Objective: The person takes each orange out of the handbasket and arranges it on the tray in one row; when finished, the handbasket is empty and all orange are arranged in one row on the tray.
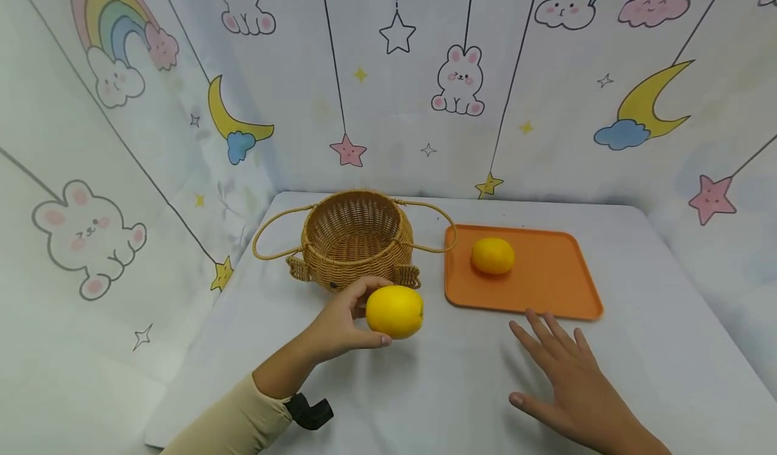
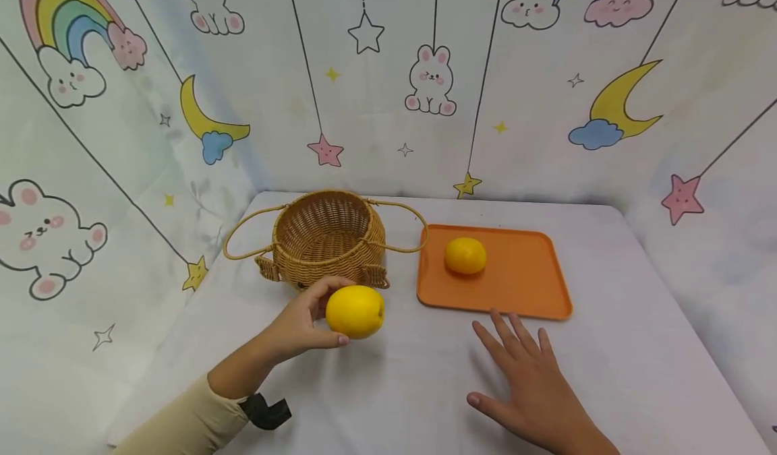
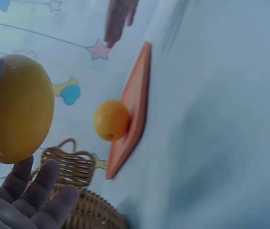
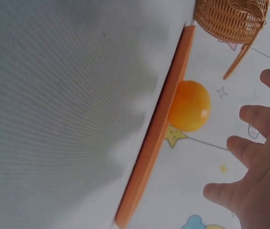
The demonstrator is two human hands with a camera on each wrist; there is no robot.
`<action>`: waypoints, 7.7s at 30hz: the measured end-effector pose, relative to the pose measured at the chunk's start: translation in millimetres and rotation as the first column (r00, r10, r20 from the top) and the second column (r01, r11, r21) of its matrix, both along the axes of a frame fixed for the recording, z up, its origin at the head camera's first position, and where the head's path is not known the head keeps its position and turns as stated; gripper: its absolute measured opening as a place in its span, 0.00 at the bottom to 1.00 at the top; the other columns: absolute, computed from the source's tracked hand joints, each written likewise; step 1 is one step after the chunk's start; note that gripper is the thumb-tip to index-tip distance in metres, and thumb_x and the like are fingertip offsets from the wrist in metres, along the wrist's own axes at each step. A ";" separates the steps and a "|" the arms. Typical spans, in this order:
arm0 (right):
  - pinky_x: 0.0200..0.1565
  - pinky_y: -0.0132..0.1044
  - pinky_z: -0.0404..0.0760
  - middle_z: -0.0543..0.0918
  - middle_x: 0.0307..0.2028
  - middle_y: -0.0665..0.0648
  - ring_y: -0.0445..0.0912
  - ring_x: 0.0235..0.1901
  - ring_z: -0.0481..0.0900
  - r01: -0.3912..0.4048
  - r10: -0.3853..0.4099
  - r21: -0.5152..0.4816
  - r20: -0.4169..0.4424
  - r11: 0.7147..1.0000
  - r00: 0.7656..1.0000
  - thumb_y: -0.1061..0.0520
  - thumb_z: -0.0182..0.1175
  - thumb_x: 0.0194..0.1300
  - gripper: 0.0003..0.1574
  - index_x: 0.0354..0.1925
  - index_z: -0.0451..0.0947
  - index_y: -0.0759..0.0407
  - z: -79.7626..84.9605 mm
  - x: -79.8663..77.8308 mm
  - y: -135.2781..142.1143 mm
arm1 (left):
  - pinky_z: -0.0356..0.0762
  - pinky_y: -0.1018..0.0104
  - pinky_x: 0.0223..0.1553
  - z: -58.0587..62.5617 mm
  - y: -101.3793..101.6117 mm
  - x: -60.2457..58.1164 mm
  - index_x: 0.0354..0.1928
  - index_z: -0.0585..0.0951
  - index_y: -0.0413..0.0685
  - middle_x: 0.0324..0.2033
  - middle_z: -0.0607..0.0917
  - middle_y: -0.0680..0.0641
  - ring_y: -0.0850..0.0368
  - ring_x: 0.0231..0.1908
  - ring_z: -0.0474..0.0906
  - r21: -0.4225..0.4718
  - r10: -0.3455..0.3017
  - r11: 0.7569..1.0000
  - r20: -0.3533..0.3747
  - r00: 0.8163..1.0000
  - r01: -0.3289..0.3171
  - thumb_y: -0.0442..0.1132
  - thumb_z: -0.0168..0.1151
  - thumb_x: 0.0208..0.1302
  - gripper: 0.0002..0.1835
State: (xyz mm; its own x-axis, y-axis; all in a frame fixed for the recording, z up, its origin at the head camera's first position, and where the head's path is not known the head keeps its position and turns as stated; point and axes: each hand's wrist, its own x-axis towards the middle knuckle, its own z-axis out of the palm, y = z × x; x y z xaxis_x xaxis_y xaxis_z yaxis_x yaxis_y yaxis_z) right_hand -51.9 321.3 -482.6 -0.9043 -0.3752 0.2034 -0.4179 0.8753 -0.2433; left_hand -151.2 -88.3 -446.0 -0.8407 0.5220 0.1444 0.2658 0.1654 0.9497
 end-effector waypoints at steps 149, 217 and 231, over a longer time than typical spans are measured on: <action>0.69 0.84 0.39 0.54 0.84 0.63 0.70 0.81 0.48 0.126 -0.134 0.060 0.171 0.990 0.976 0.16 0.61 0.63 0.63 0.85 0.58 0.42 -10.9 3.5 -9.1 | 0.47 0.27 0.76 -55.8 19.6 40.1 0.86 0.58 0.67 0.84 0.56 0.42 0.37 0.83 0.49 -0.694 -0.214 0.671 -0.520 0.827 -0.263 0.90 0.52 0.55 0.61; 0.68 0.85 0.40 0.51 0.84 0.68 0.71 0.81 0.44 0.292 -0.288 -0.013 0.124 0.956 0.950 0.24 0.65 0.68 0.63 0.87 0.51 0.47 1.2 -16.8 68.4 | 0.74 0.58 0.65 -40.8 233.1 -128.1 0.76 0.73 0.65 0.65 0.80 0.60 0.58 0.61 0.75 -0.447 -0.051 0.883 -0.390 0.919 -0.141 0.57 0.85 0.54 0.47; 0.67 0.86 0.39 0.51 0.83 0.70 0.73 0.81 0.44 0.281 -0.277 -0.013 0.132 0.960 0.952 0.24 0.65 0.67 0.64 0.87 0.50 0.45 -0.4 -17.8 66.1 | 0.78 0.49 0.57 58.8 156.8 -86.8 0.71 0.75 0.75 0.58 0.82 0.60 0.57 0.56 0.79 -0.194 -0.069 0.979 -0.064 0.996 0.055 0.52 0.90 0.48 0.47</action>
State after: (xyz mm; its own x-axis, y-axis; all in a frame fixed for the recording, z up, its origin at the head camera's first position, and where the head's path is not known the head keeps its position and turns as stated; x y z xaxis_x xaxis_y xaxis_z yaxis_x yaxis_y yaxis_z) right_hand -69.7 387.4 -482.9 -0.9912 -0.0996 0.0870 -0.1218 0.9436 -0.3077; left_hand -237.9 68.5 -387.2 -0.7970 0.5966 0.0938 0.3462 0.3241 0.8804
